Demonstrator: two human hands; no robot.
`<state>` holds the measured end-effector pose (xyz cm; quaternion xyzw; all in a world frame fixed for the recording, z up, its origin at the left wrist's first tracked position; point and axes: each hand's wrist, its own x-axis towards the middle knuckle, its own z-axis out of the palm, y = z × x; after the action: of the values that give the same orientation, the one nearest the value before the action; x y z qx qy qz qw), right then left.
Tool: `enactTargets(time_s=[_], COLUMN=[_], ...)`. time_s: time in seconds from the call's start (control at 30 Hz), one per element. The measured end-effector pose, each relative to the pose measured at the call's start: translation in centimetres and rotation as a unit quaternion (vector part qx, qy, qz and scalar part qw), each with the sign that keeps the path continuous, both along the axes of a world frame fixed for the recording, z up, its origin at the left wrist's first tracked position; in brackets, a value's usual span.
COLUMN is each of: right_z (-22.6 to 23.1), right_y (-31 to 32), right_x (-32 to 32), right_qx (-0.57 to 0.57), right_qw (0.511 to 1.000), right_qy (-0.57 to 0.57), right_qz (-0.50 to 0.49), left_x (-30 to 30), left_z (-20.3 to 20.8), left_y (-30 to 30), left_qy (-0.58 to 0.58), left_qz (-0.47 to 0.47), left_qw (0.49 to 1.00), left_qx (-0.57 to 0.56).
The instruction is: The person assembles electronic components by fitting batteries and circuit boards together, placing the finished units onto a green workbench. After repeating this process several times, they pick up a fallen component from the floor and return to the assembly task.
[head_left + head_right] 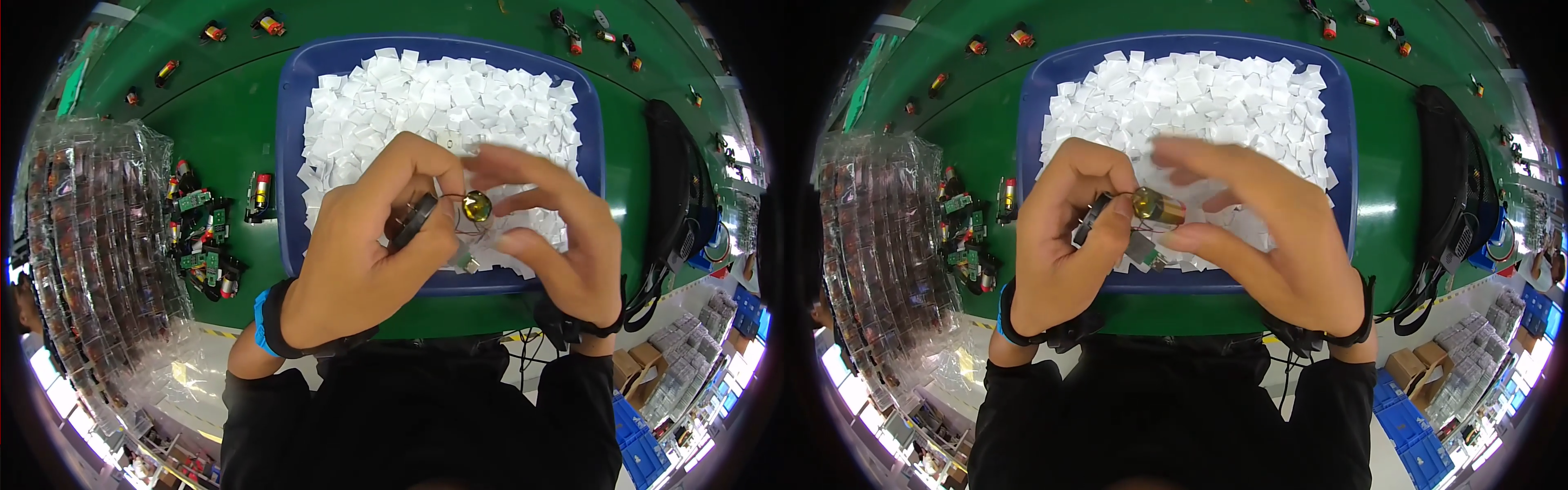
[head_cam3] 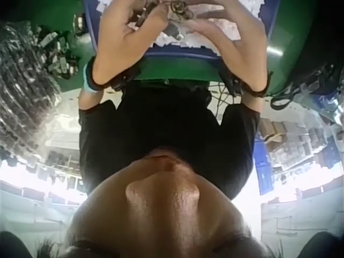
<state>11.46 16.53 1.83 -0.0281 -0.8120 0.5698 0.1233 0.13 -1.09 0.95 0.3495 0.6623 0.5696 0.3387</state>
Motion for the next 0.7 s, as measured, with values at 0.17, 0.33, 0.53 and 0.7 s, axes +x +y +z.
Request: enactTargets(time_s=[0.17, 0.33, 0.53, 0.7], right_z=[-0.2, 0.8, 0.2, -0.2], right_y=[0.9, 1.6, 1.3, 0.3], right_x=[0.5, 0.3, 0.4, -0.3], right_qx=[0.065, 0.122, 0.122, 0.211], right_qw=[0.997, 0.992, 0.987, 0.959], right_qy=[-0.021, -0.017, 0.038, 0.188], right_qz=[0.026, 0.012, 0.095, 0.027], left_x=[-0.1, -1.7, -1.7, -1.8], left_z=[0.7, 1.1, 1.5, 1.7], left_y=[0.1, -0.8, -0.7, -0.7], left_qy=[-0.059, -0.062, -0.048, -0.063], left_qz=[-0.003, -0.094, -0.086, -0.073], left_qw=[0.998, 0.989, 0.988, 0.993], left_qx=[-0.005, -0.097, -0.119, -0.061])
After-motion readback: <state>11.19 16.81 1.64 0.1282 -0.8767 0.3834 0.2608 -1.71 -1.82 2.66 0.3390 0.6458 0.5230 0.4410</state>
